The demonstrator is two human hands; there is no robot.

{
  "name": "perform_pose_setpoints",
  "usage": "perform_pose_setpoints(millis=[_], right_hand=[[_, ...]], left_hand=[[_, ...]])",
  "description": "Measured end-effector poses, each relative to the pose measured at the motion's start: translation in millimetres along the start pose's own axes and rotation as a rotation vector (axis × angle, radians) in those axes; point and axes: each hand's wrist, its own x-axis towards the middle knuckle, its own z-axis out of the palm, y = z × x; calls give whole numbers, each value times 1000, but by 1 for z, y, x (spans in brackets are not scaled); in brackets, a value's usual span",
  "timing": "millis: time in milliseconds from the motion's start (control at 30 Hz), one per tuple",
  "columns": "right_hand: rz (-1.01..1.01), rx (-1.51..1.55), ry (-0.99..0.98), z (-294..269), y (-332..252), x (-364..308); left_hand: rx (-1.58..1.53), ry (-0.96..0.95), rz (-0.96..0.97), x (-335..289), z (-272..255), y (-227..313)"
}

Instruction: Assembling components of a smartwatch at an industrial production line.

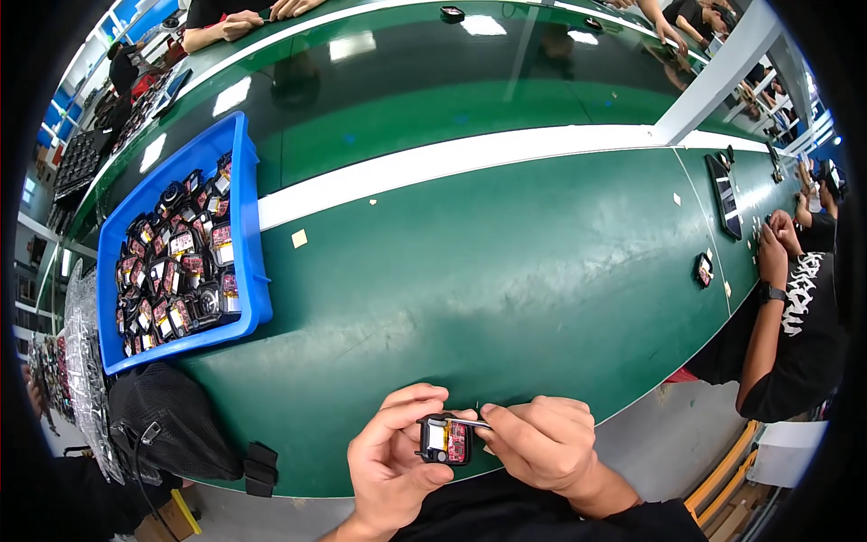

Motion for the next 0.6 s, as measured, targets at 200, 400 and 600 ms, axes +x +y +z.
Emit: perform_pose_setpoints(millis=[200,400,600], right_hand=[[-32,-13,5,4,4,-3],[-37,-3,9,5,5,-3],[-41,-14,7,5,6,-4]], left_hand=[[11,15,5,-3,1,0],[23,26,0,-2,2,2],[8,30,-8,-1,4,3]])
